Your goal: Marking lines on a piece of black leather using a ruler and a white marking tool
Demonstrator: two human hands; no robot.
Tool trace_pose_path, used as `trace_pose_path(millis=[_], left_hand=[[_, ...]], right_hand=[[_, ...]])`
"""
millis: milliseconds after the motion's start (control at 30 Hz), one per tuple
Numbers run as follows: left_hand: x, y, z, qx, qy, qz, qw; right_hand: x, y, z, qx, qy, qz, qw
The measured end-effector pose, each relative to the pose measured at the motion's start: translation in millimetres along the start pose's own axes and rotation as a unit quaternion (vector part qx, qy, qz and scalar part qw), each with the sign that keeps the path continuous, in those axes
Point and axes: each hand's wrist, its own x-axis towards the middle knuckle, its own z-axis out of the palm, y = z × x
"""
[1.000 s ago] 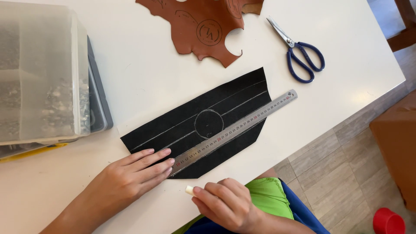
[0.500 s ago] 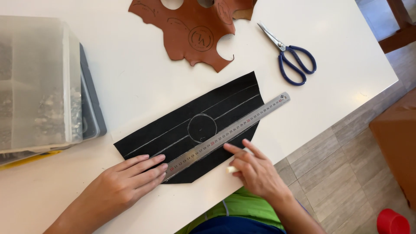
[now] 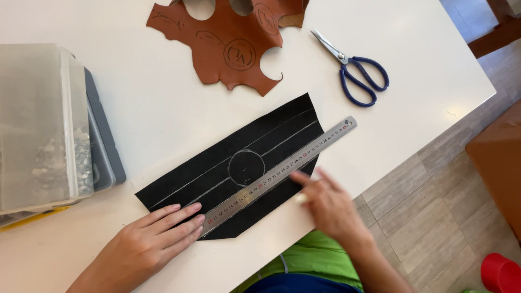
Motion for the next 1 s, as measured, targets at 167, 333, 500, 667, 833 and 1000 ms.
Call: trace_pose_path(millis=[167,333,500,667,833,1000], left_hand=[[2,0,-1,0.004,0.007,-0.005,1.0],[0,2,0,0.01,0.01,-0.005,1.0],[1,4,3,-0.03,0.035,-0.024,0.999],[16,9,2,-0.074,0.115,-0.092,0.986],[19,21,3,-0.053,0.118,-0.139,0.982],[13,43,19,-0.021,-0.04,-0.4,0.915]], right_hand=[[20,-32,-17,0.032,0.059,-0.043,0.997],[8,-9,-3,0.05,-0.01,-0.012,0.999],[14,-3,-51,0.087,0.264,0.091,0.956],[36,-6,-71,0.093,0.252,0.084,0.96],[69,10,-98,0.13,0.054,0.044,0.989],[106,29,-101,0.168,-0.205,0.058,0.962]])
